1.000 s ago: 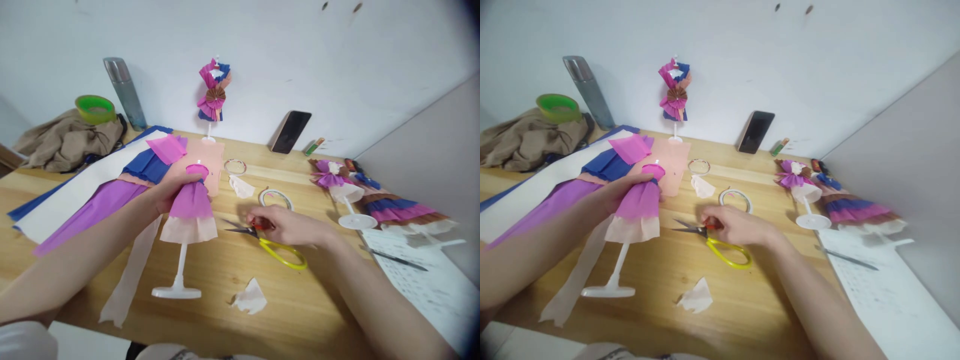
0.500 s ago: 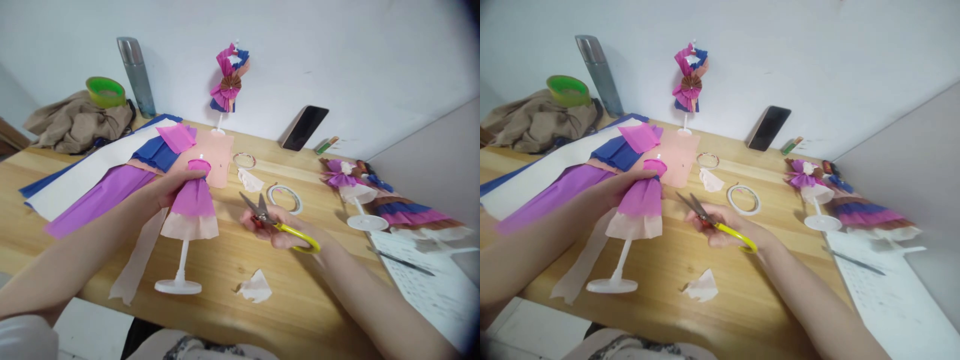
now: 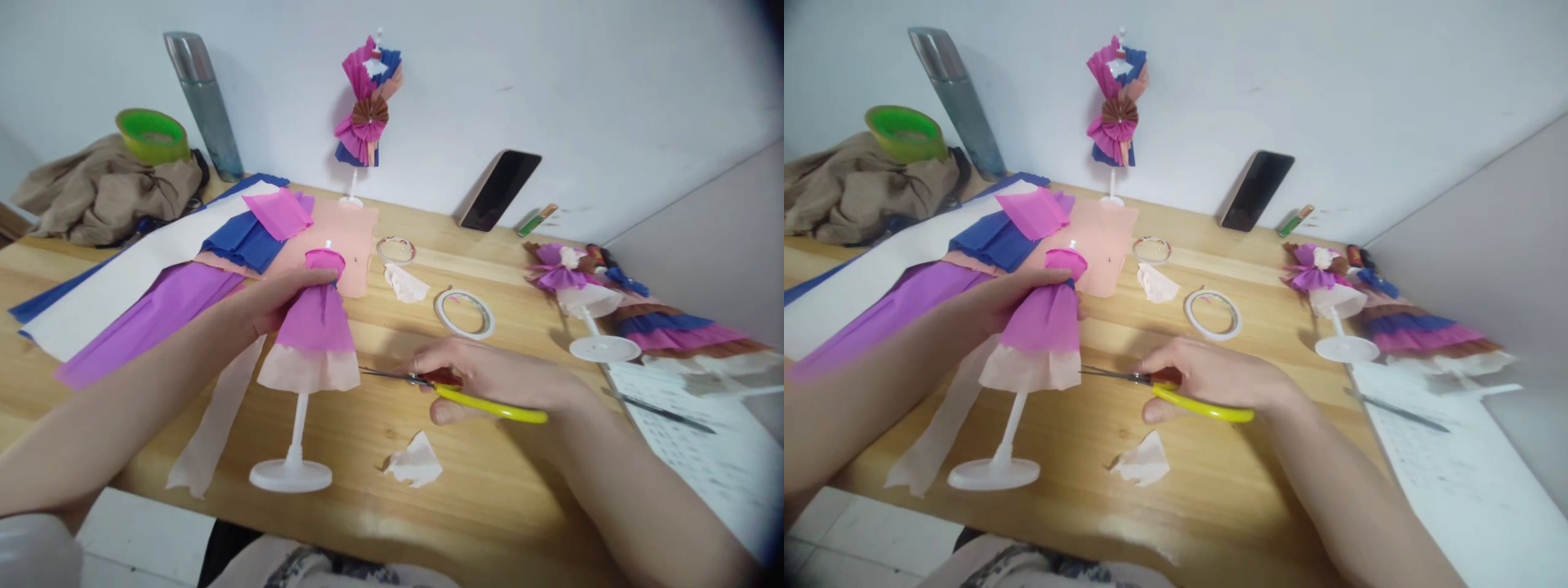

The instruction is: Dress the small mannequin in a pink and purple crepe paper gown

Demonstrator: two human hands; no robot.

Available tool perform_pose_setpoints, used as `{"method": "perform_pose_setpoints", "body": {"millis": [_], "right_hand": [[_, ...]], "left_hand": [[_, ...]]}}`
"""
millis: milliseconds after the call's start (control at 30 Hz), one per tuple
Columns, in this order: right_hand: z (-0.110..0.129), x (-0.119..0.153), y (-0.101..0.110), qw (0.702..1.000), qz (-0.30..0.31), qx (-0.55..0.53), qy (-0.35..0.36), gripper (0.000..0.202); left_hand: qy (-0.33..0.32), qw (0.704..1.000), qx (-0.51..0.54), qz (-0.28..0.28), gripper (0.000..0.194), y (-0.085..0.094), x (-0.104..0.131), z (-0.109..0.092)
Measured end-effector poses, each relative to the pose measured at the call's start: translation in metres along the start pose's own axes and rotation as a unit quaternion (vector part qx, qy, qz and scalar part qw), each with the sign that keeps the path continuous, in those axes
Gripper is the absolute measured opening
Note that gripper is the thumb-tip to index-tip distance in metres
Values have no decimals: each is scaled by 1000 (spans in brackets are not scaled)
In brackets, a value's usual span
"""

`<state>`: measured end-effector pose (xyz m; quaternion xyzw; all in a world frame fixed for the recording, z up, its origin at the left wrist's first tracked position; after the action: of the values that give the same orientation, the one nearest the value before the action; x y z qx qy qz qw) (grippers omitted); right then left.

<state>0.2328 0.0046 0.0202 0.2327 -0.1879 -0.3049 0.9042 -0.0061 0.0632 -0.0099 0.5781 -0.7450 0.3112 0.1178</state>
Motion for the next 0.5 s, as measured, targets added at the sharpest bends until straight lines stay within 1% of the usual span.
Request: {"method": "perform_pose_setpoints", "body": {"millis": [33,100,167,233,367,500], "right_hand": [[0,-1,0,1000,26,11,-1,43],[-1,-4,1,998,51,32,-7,42],[-2,-6,2,997,47,53,-6,40],[-2,-7,2,997,45,66,-6,39],[-2,-6,1,996,33,78,-23,41],[-2,-4,2,995,19,94,-28,41]], "left_hand": [[-16,1000,-7,-3,18,-2,-3,-2],[-46,998,-27,-27,19,-5,-10,-6],[-65,995,-53,-52,20,-7,-18,-8],[-78,993,-74,-56,20,-11,-25,-9],[-63,993,-87,-37,21,-20,-28,-13],[-21,994,-105,-30,23,-32,-20,-18]]}}
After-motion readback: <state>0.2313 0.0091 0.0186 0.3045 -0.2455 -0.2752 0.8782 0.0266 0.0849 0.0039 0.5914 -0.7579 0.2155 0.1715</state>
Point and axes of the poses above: each hand's wrist, its own x-axis away from the middle knuckle, its own y-axis out of the back of the hand, z = x × y, the point moved 3 cm from there along -x, towards the middle knuckle, and after that the axes turned 10 degrees about -z, right-handed, at the moved point
